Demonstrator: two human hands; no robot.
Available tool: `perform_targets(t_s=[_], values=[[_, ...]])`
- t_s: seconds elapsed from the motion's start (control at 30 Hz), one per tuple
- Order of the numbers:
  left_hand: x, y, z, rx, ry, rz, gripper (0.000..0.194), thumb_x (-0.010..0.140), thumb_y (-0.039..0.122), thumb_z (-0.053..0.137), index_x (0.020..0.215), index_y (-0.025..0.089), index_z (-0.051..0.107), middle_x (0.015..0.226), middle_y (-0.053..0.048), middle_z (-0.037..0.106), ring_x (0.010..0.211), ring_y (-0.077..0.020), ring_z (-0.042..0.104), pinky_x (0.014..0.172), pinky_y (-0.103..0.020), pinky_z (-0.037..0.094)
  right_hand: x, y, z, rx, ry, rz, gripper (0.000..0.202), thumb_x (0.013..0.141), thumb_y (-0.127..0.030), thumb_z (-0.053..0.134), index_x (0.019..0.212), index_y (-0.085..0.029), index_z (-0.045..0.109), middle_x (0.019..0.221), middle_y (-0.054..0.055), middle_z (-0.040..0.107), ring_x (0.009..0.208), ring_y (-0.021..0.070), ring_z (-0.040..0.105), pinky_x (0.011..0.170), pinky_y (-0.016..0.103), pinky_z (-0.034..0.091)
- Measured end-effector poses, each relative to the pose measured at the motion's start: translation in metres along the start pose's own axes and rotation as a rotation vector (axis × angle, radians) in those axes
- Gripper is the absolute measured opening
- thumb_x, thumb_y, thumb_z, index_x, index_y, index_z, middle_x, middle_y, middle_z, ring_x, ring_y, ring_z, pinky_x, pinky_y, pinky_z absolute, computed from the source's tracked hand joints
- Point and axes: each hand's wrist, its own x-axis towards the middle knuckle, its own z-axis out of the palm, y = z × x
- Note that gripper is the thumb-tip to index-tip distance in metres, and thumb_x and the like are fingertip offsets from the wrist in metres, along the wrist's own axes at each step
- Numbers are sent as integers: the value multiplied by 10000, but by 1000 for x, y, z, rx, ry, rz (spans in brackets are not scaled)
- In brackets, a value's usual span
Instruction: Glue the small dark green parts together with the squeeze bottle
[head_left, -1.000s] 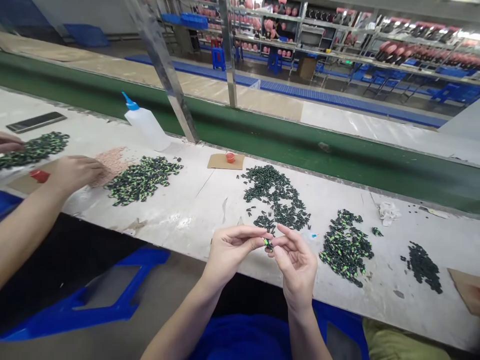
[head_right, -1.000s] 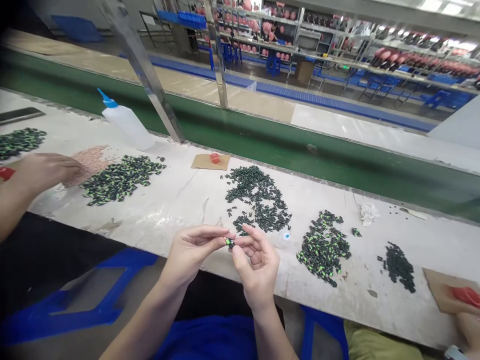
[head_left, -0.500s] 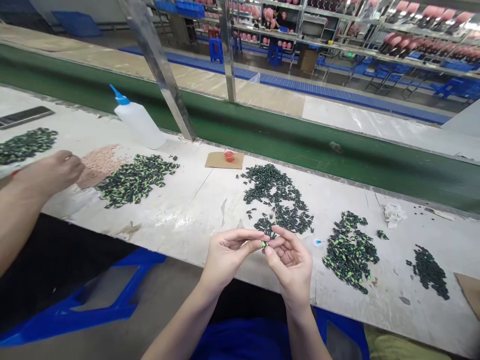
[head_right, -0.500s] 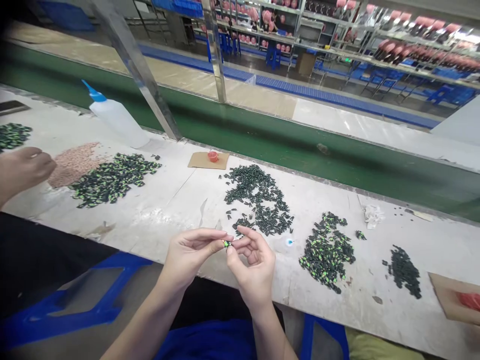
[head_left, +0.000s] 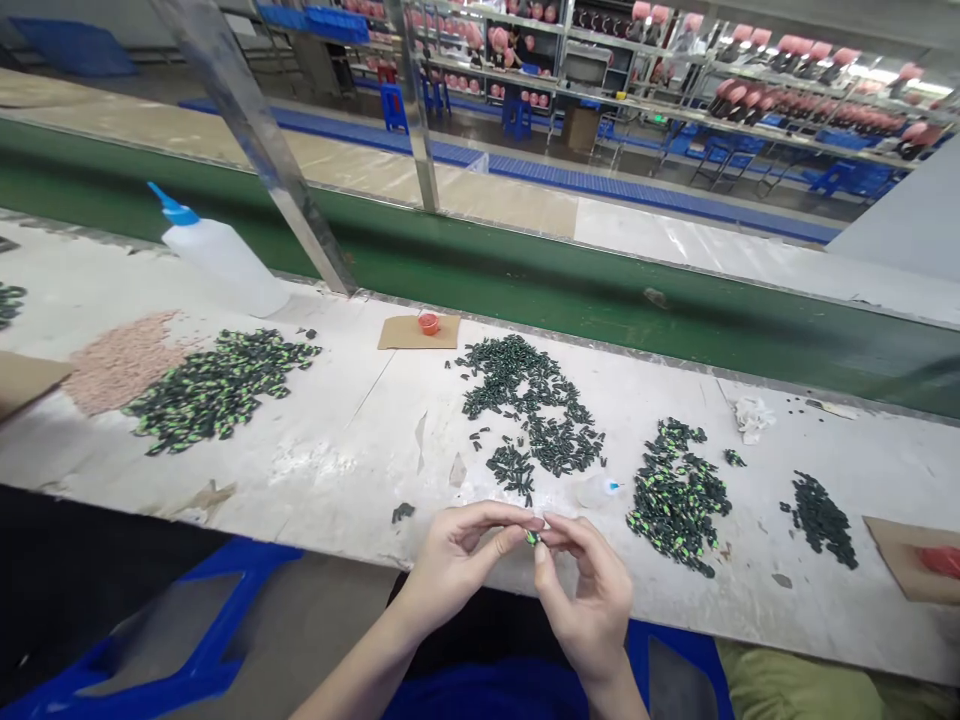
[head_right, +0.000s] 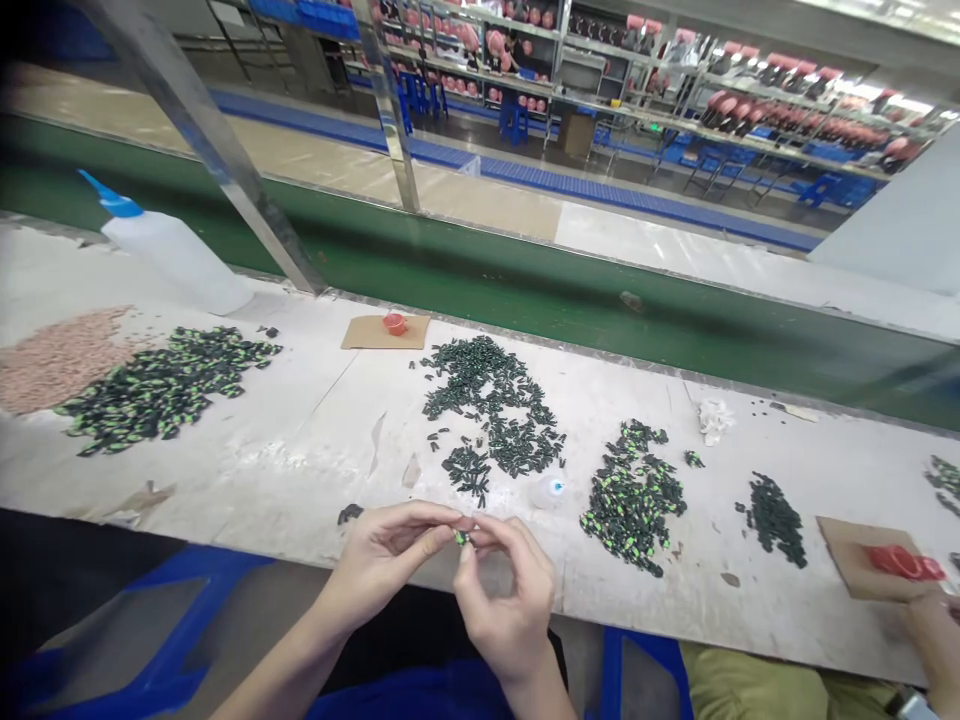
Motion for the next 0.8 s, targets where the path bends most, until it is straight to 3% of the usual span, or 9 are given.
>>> perform_targets(t_s=[0.07,0.17,0.23,0.3,0.43,0.53,0.63,0.8], values=[[2,-7,-1,176,-18,98,153,861,214,614,959,206,732,967,-55,759,919,-201,716,850,-313,590,-9,10,-19,-183,91,-122,281,767,-62,627,998,-213,679,760,28,691,653,151,653,608,269,559],[15,-19,-8,454,-26,304,213,915,184,528,1043,218,694,1066,-61,729,1053,-208,661,945,-389,543,-12,33,-53,-440,373,-73,137,798,-153,642,923,-187,686,794,62,692,665,177,641,608,310,542],[30,-26,-10,622,-123,409,256,950,181,454,1096,212,661,1121,-77,703,1107,-212,627,955,-412,529,-7,47,-72,-592,488,65,145,816,-256,644,915,-158,684,835,94,690,648,186,632,626,346,543],[49,-31,-8,803,-278,459,297,973,211,398,1175,185,614,1224,-111,650,1200,-232,564,999,-443,489,0,55,-85,-709,509,84,217,823,-341,634,898,-144,689,886,124,689,709,214,641,696,395,544],[88,-39,8,1041,-654,516,457,992,367,335,1357,122,460,1509,-173,345,1410,-281,304,1133,-484,298,3,53,-80,-824,376,-28,393,839,-476,593,1045,-148,660,1045,157,654,1039,315,568,878,512,482],[108,-47,17,1095,-838,471,639,974,506,289,1464,97,285,1564,-173,177,1457,-288,136,1173,-480,176,0,53,-60,-829,205,-25,569,796,-565,614,1200,-166,573,1093,153,625,1093,332,495,893,538,458],[121,-54,15,1109,-918,432,695,966,548,247,1497,103,189,1575,-155,115,1464,-277,75,1181,-471,119,0,63,-42,-804,136,7,622,794,-585,605,1247,-166,525,1099,152,614,1072,322,476,878,512,461],[139,-59,5,1133,-889,403,687,955,572,252,1507,172,168,1584,-116,86,1467,-285,36,1173,-511,75,9,81,-29,-738,114,59,433,890,-497,505,1159,-164,572,1028,139,646,1011,295,489,869,481,458]])
